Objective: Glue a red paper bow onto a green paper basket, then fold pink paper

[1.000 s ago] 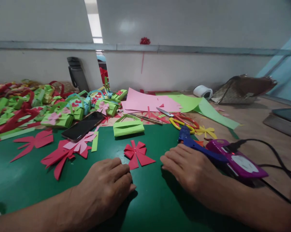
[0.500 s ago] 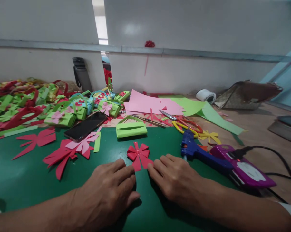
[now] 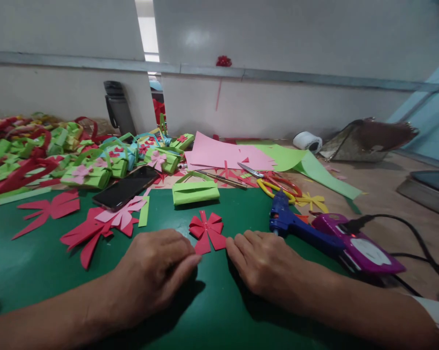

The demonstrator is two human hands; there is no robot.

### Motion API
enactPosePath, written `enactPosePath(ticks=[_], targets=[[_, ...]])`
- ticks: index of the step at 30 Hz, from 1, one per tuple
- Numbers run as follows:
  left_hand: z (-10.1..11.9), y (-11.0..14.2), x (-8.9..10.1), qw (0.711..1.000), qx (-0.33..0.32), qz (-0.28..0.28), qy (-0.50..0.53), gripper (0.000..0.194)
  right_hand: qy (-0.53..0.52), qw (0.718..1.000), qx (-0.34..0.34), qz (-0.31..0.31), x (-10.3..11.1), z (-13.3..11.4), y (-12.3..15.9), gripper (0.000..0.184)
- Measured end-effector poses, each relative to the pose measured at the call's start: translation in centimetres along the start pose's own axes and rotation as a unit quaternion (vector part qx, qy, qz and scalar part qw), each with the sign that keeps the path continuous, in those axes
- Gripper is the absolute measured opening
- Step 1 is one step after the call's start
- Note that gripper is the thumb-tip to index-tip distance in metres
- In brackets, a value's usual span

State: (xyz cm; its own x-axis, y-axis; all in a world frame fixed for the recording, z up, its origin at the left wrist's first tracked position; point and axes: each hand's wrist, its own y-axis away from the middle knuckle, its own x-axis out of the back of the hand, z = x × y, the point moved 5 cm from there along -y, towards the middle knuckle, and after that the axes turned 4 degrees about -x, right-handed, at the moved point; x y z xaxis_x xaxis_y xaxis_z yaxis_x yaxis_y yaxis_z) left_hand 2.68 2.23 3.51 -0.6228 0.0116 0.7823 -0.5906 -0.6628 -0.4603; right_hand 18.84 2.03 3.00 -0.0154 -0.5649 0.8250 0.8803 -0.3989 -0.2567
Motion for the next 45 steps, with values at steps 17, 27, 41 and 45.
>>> enactPosePath(ticks=[17, 27, 41, 45], targets=[[-4.1, -0.7, 0.8, 0.938, 0.293, 0.050, 0.180, 0.031, -0.011, 0.999, -0.016, 0.034, -0.1, 0.3, -0.2, 0.022], [-5.8, -1.2, 1.5, 0.921, 0.320, 0.087, 0.203, 0.024, -0.100, 0.976, -0.165, 0.103, -0.5, 4.8, 0.8, 0.028], [1.6, 0.3, 0.5, 0.993, -0.100, 0.053, -0.038, 0.014, -0.090, 0.994, -0.050, 0.045, 0.5, 1.8, 0.7, 0.020], [0.6, -0.5, 0.9, 0.997, 0.003, 0.071, 0.042, 0.027, -0.032, 0.999, 0.019, 0.003, 0.6, -0.4, -0.5, 0.013]])
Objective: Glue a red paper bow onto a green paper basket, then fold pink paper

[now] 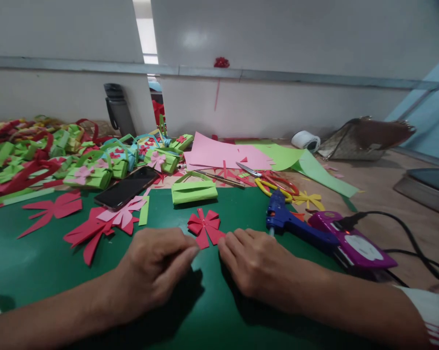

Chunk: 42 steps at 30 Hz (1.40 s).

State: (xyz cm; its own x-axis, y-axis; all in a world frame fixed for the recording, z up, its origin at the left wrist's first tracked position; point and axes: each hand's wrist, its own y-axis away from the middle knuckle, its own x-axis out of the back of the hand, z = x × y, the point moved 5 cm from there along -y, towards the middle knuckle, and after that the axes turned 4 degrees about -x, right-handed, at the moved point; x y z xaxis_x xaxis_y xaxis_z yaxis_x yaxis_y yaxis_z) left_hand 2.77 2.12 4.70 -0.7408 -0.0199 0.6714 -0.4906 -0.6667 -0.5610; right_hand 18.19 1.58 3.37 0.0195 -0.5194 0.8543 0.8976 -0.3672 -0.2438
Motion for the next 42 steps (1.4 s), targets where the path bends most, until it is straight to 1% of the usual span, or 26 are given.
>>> enactPosePath(ticks=[2, 4, 6, 9, 11, 13, 15, 17, 19, 21, 24, 26, 28, 31, 33, 35, 39, 42], targets=[[-1.5, -0.6, 0.6, 0.993, 0.117, 0.024, 0.025, 0.031, 0.034, 0.999, 0.012, -0.019, -0.4, -0.5, -0.6, 0.012], [-2.9, -0.8, 1.0, 0.972, 0.225, 0.037, 0.047, 0.033, 0.059, 0.998, 0.018, -0.030, -0.9, -0.7, -1.0, 0.012], [-3.7, -0.8, 1.0, 0.952, 0.293, 0.035, 0.079, 0.036, 0.069, 0.997, 0.016, -0.033, -1.2, -0.7, -1.3, 0.013], [-4.2, -0.6, 0.5, 0.933, 0.334, 0.015, 0.136, 0.039, 0.073, 0.997, 0.007, -0.029, -1.2, -0.4, -1.4, 0.014], [-4.4, -0.2, -0.1, 0.910, 0.365, 0.010, 0.197, 0.038, 0.074, 0.997, -0.008, -0.027, -1.1, -0.2, -1.4, 0.016], [-4.5, 0.3, -0.6, 0.877, 0.400, 0.013, 0.266, 0.036, 0.071, 0.997, -0.035, -0.016, -0.7, 0.2, -1.3, 0.018], [-4.8, 0.8, -0.9, 0.835, 0.438, 0.029, 0.331, 0.034, 0.064, 0.996, -0.065, 0.014, -0.2, 0.7, -1.2, 0.019], [-5.1, 1.0, -0.8, 0.800, 0.469, 0.053, 0.370, 0.032, 0.057, 0.993, -0.088, 0.053, 0.4, 1.1, -1.1, 0.021], [-5.6, 0.9, -0.5, 0.771, 0.493, 0.077, 0.395, 0.032, 0.056, 0.988, -0.109, 0.095, 1.2, 1.4, -0.9, 0.023], [-6.0, 0.6, -0.2, 0.754, 0.506, 0.081, 0.411, 0.034, 0.062, 0.981, -0.125, 0.134, 2.0, 1.7, -0.8, 0.025], [-6.0, 0.3, -0.6, 0.712, 0.521, 0.061, 0.466, 0.037, 0.072, 0.974, -0.129, 0.173, 3.4, 1.8, -0.6, 0.026], [-5.3, 0.1, -1.4, 0.684, 0.518, 0.038, 0.512, 0.040, 0.076, 0.971, -0.127, 0.189, 4.2, 1.8, -0.5, 0.027], [-4.3, 0.0, -2.3, 0.663, 0.502, 0.019, 0.556, 0.040, 0.083, 0.965, -0.131, 0.211, 5.0, 1.8, -0.4, 0.026], [-2.7, -0.3, -3.5, 0.643, 0.461, 0.000, 0.612, 0.043, 0.094, 0.957, -0.134, 0.239, 5.7, 1.8, -0.1, 0.025], [-1.9, -0.6, -3.8, 0.639, 0.435, 0.003, 0.634, 0.045, 0.100, 0.956, -0.126, 0.247, 5.8, 1.6, 0.0, 0.027], [-1.6, -1.0, -3.7, 0.642, 0.418, 0.026, 0.642, 0.039, 0.103, 0.956, -0.114, 0.249, 5.5, 1.3, 0.1, 0.028], [-2.0, -1.2, -3.2, 0.656, 0.414, 0.079, 0.627, 0.018, 0.105, 0.961, -0.093, 0.238, 4.5, 0.6, 0.3, 0.027], [-2.4, -1.1, -3.1, 0.669, 0.420, 0.089, 0.606, 0.014, 0.112, 0.965, -0.071, 0.226, 3.6, 0.1, 0.4, 0.026]])
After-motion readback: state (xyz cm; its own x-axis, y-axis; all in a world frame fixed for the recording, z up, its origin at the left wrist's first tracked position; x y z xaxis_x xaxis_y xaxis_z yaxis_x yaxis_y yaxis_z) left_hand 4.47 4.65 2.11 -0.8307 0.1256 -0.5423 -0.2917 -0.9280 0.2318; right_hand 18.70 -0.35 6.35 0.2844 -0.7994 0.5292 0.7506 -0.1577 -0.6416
